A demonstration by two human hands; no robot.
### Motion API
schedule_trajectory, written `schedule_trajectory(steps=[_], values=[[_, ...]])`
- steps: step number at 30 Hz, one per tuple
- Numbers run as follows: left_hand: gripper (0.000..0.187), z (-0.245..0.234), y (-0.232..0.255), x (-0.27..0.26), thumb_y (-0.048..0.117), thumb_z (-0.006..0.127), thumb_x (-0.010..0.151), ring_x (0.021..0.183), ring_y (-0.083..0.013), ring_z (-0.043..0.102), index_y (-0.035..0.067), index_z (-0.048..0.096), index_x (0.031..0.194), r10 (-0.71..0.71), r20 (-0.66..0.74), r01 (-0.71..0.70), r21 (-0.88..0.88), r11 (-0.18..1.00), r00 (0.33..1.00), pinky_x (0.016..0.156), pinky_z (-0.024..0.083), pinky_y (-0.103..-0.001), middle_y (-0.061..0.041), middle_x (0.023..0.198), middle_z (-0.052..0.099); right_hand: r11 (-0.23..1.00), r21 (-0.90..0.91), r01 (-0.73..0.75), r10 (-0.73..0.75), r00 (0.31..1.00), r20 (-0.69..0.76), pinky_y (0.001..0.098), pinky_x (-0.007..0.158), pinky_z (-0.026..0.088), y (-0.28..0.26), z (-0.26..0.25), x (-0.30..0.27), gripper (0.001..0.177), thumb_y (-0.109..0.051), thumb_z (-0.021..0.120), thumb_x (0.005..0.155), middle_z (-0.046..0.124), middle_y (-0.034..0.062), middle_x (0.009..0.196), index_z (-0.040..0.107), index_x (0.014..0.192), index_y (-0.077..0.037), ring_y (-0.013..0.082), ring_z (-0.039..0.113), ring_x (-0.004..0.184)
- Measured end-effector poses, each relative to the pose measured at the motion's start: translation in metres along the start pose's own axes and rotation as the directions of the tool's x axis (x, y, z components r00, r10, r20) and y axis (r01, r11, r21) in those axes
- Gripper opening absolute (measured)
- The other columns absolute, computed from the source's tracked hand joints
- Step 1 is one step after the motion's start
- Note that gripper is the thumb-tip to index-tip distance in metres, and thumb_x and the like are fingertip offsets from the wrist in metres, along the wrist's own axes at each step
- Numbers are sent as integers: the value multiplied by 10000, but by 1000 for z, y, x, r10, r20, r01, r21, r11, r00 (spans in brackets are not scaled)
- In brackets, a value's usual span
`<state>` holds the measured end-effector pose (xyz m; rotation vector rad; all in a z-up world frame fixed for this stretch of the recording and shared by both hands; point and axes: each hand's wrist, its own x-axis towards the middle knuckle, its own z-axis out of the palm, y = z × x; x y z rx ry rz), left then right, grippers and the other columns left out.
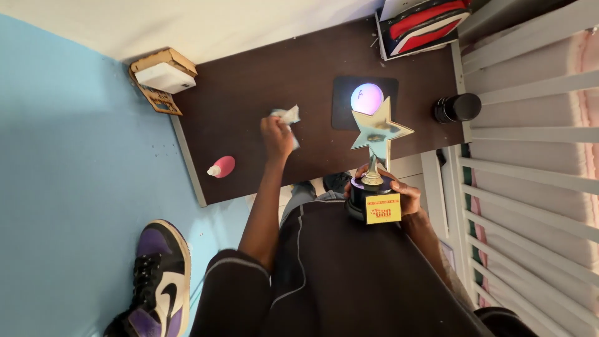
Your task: Cleaning and organizing objects on a desk or nightstand.
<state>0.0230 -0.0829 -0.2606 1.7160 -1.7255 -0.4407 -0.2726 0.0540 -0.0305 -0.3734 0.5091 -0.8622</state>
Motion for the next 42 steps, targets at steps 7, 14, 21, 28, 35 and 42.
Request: schedule_trajectory(steps=[7, 14, 21, 28, 35, 42], values=[[242, -72, 31, 2, 206, 480, 1063, 911, -185, 546, 10, 598, 1141, -525, 414, 574, -798, 184, 744, 835, 461, -379, -97, 1010, 571, 995, 74, -71, 65, 994, 87, 526, 1003, 540, -1, -16, 10, 804, -539, 688, 838, 588, 344, 1258, 470, 1362, 31, 437, 621, 1183], [429, -195, 226, -13, 315, 407, 1179, 1118, -212, 638, -30, 597, 1349, 23, 155, 118, -830, 545, 988, 973, 512, -317, -146, 1285, 660, 971, 92, -223, 230, 969, -86, 516, 933, 550, 15, -35, 23, 755, -440, 663, 829, 619, 287, 1244, 489, 1396, 27, 421, 619, 1132], [592, -204, 275, 19, 339, 535, 1043, 1444, -384, 445, -91, 519, 1449, 411, -6, -406, -175, 897, 911, 1195, 305, -525, -233, 1500, 511, 862, -343, -373, 375, 925, -64, 404, 947, 488, 13, -21, 32, 689, -345, 716, 832, 688, 207, 1187, 591, 1353, 87, 299, 630, 1082], [378, -195, 248, 34, 361, 591, 1000, 1349, -364, 491, -2, 660, 1077, 374, 236, -272, -371, 888, 897, 1168, 368, -479, -172, 1207, 648, 881, -374, -288, 307, 952, -10, 386, 1036, 465, 9, 10, 35, 693, -393, 691, 815, 702, 157, 1251, 606, 1324, 70, 269, 638, 1162], [322, -179, 222, 35, 243, 434, 1133, 1080, -218, 717, 72, 704, 1099, 340, 306, -202, -403, 892, 889, 1306, 389, -473, -73, 1025, 745, 687, -530, -497, 320, 862, -394, 361, 1052, 426, 35, -15, 32, 794, -443, 712, 772, 646, 130, 1292, 537, 1396, 14, 226, 587, 1235], [183, -200, 233, 12, 188, 525, 1063, 975, -365, 692, 35, 575, 1150, 541, 13, -482, -434, 761, 841, 1105, 457, -437, -162, 974, 704, 635, -642, -429, 297, 903, -310, 381, 1040, 469, 9, 51, 33, 741, -440, 696, 823, 688, 204, 1299, 581, 1394, 19, 273, 640, 1213]])
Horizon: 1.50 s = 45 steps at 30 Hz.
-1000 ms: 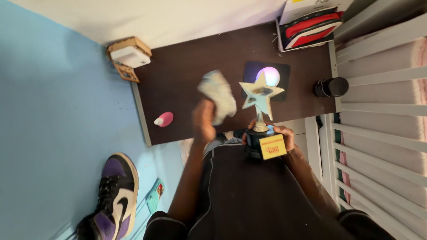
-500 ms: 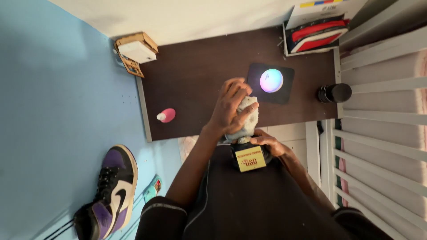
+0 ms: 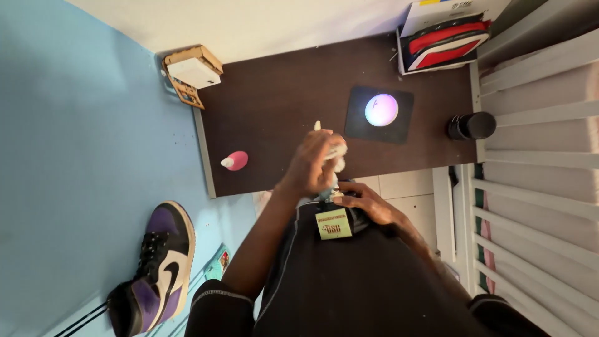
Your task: Cleaning and organizing objects on a desk or nightstand.
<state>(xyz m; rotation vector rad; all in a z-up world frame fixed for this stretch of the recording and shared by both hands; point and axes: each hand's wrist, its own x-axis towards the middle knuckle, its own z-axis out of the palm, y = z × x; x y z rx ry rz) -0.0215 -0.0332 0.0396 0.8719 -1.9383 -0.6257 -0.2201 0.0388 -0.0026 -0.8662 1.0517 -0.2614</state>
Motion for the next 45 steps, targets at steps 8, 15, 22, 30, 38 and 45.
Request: schedule_trajectory(steps=[8, 15, 22, 30, 38, 45], values=[[168, -7, -8, 11, 127, 678, 1020, 627, -201, 642, 69, 628, 870, -172, -18, 173, 22, 985, 985, 654, 507, -309, -71, 729, 651, 972, -230, -52, 48, 999, -21, 386, 1066, 455, -26, 13, -2, 781, -528, 752, 785, 665, 173, 1315, 618, 1359, -15, 255, 617, 1250], [285, -36, -64, 21, 345, 600, 1115, 658, -135, 561, 64, 580, 1068, -711, -493, -171, -862, 477, 501, 630, 544, -381, -59, 870, 597, 971, -234, -49, 34, 997, -69, 413, 1044, 438, -31, 22, -18, 604, -416, 795, 785, 635, 86, 1253, 680, 1317, -154, 228, 597, 1216], [424, -49, 24, 24, 354, 524, 1131, 1064, -327, 599, 34, 423, 1390, -560, -367, 112, -756, 645, 743, 945, 546, -452, -179, 1150, 518, 970, -158, 187, -187, 982, 14, 431, 1113, 443, -40, 25, -29, 562, -398, 794, 791, 748, 134, 1228, 733, 1234, -58, 272, 634, 1243], [461, -66, 41, 19, 243, 512, 1107, 1218, -321, 561, -74, 427, 1430, -379, 165, 413, -325, 851, 911, 986, 503, -356, -292, 1376, 533, 922, -351, 164, -191, 981, -43, 390, 1090, 465, -56, 34, -42, 683, -435, 810, 748, 707, 137, 1280, 669, 1286, -38, 261, 646, 1251], [453, -44, 18, 21, 351, 494, 1093, 869, -125, 709, -31, 718, 997, -573, 68, 493, -598, 632, 817, 763, 574, -275, -96, 946, 749, 877, -458, 142, -155, 988, 9, 422, 1124, 410, -54, 32, -34, 698, -459, 794, 760, 679, 120, 1344, 657, 1332, -82, 258, 579, 1323], [656, -33, -11, 15, 415, 565, 1094, 428, -58, 459, 74, 524, 536, -695, -48, 502, -656, 564, 718, 412, 319, -244, -5, 511, 529, 889, -442, 118, -134, 991, -6, 419, 1108, 435, -72, 37, -40, 690, -450, 787, 762, 687, 89, 1335, 648, 1336, -94, 255, 600, 1296]])
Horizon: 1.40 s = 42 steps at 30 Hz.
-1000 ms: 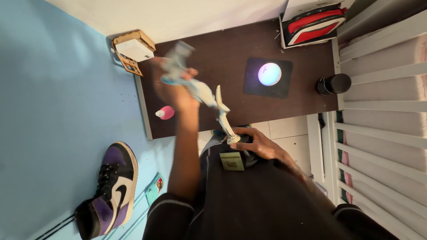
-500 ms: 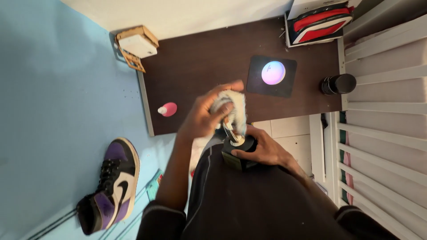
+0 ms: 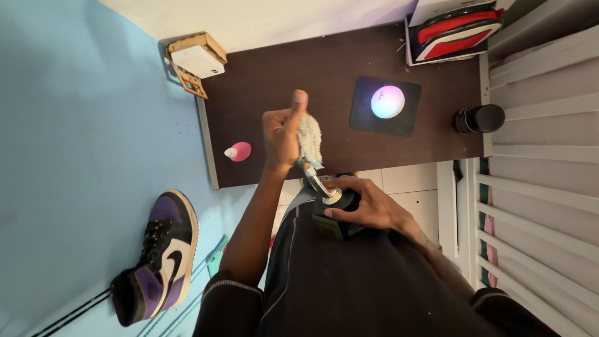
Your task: Cleaning and organizing objects on a desk or nightstand.
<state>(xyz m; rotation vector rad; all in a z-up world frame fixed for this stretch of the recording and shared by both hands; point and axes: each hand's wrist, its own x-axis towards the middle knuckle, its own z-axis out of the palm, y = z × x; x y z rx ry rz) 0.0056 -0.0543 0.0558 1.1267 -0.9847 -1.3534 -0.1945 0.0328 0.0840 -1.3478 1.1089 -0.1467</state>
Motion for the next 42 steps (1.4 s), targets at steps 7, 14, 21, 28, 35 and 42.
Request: schedule_trajectory(steps=[7, 14, 21, 28, 35, 42], values=[[610, -7, 7, 35, 375, 688, 1023, 401, -96, 464, 79, 499, 524, 0, -265, -10, -38, 999, 964, 398, 325, -270, -23, 497, 527, 979, 61, 196, -199, 979, 48, 431, 1138, 417, 21, 2, 2, 601, -283, 840, 757, 679, 91, 1292, 667, 1290, -66, 261, 601, 1277], [366, 11, 31, -3, 389, 559, 1065, 672, -142, 652, 35, 534, 973, 99, -217, -101, 0, 995, 971, 594, 541, -286, -78, 773, 644, 954, 226, 196, -208, 978, 29, 455, 1149, 416, 37, 4, 7, 441, -194, 798, 787, 707, 49, 1241, 704, 1208, -103, 229, 604, 1284], [271, 61, 43, -65, 15, 495, 1112, 1087, -293, 529, -15, 398, 1363, 673, 286, -698, 528, 483, 682, 881, 479, -412, -225, 1282, 488, 350, 920, 176, -340, 939, -50, 384, 1079, 459, 52, 10, -1, 865, -146, 825, 748, 597, -49, 1414, 416, 1504, -238, 141, 541, 1334], [303, 45, 18, -61, 139, 655, 1054, 1014, -215, 636, 38, 649, 1340, 429, 170, -457, 445, 770, 887, 864, 559, -357, -130, 1144, 596, 865, 498, 52, -85, 995, 43, 399, 1054, 524, 139, 37, 28, 538, -90, 733, 916, 677, 121, 1228, 496, 1393, -18, 208, 635, 1193], [273, 29, 9, -88, 51, 655, 998, 1049, -254, 639, 52, 665, 1271, 382, 363, -513, 401, 759, 849, 906, 553, -368, -118, 1145, 583, 983, 93, 161, -152, 983, -100, 365, 934, 542, 183, 39, 37, 447, -145, 646, 932, 651, 80, 1221, 516, 1347, -42, 184, 628, 1148], [349, 13, 4, -69, -20, 730, 920, 915, -238, 643, 86, 709, 1252, 318, 429, -521, 537, 663, 846, 790, 556, -339, -96, 1053, 577, 964, 247, -101, 88, 994, 64, 399, 857, 577, 98, 23, 45, 382, -241, 653, 950, 746, 203, 1067, 659, 1171, 71, 275, 697, 1002]])
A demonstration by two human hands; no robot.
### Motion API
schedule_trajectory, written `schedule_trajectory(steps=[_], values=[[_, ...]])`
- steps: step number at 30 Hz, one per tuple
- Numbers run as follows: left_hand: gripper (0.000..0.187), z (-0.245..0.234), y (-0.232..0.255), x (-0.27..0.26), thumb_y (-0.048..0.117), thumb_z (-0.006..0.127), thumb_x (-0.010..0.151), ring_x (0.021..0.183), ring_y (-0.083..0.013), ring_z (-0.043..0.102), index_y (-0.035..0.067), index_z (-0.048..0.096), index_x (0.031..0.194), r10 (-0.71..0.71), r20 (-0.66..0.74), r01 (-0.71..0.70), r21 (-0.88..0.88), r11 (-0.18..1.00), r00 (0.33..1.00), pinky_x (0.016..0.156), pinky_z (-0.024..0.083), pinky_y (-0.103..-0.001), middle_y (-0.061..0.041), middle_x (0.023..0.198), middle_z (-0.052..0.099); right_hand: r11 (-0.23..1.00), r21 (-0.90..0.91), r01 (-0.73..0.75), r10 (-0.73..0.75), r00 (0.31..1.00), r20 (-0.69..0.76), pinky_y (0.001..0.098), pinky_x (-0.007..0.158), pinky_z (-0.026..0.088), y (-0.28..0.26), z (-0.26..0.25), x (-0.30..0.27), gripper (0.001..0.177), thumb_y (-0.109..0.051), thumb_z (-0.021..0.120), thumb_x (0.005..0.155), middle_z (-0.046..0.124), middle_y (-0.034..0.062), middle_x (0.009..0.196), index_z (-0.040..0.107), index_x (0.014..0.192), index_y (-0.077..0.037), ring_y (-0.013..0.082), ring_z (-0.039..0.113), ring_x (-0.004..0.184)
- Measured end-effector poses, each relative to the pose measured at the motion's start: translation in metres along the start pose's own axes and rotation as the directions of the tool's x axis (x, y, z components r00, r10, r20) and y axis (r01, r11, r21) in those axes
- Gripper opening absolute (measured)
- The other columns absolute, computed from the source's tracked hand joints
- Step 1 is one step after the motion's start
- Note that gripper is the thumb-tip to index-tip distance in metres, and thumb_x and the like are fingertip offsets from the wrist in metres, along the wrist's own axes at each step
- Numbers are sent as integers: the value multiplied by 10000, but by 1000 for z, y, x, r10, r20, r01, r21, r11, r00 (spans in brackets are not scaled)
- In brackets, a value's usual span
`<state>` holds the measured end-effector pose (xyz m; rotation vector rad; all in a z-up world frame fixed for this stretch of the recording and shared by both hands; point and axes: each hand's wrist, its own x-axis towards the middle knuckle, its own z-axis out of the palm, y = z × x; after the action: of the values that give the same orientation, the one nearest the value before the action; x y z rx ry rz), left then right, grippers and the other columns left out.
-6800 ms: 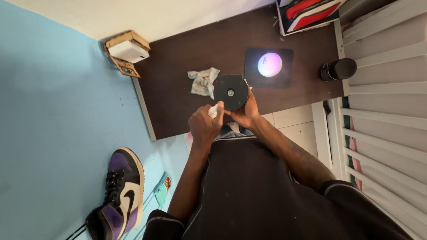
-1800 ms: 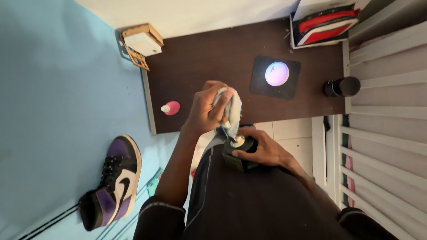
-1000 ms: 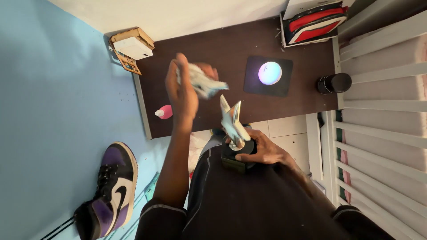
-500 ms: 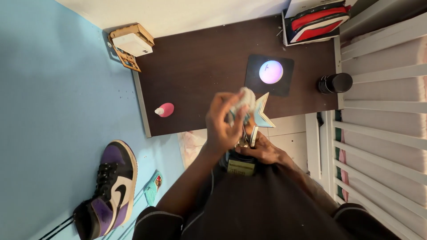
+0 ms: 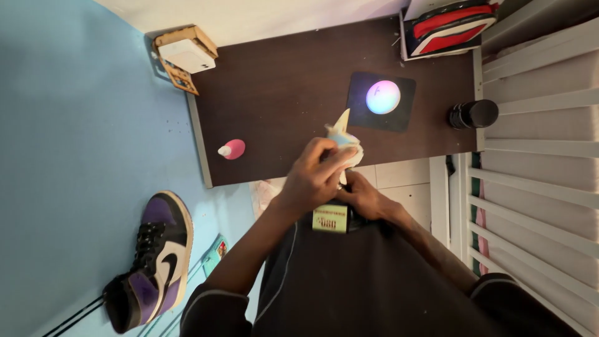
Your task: Cleaning and organizing objects on a desk or nightstand.
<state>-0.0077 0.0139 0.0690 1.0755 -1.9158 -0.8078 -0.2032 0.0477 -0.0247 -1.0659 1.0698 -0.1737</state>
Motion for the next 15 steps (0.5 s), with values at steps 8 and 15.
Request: schedule_trajectory(steps=[8, 15], values=[[311, -40, 32, 3, 9, 758, 879, 999, -230, 671, 101, 730, 1175, -33, 379, 157, -301, 941, 925, 872, 544, -349, -76, 1097, 613, 971, -33, 236, -235, 972, 29, 358, 913, 560, -33, 3, -9, 460, -160, 713, 846, 687, 116, 1150, 549, 1256, -32, 171, 663, 1065], [510, -35, 3, -1, -104, 702, 790, 873, -190, 618, 134, 791, 1233, 32, 26, -34, 56, 998, 999, 743, 538, -307, -106, 1022, 576, 993, -79, 89, -90, 996, -7, 348, 863, 565, -79, 9, -15, 328, -231, 717, 913, 767, 114, 1040, 700, 1175, -34, 200, 697, 976]])
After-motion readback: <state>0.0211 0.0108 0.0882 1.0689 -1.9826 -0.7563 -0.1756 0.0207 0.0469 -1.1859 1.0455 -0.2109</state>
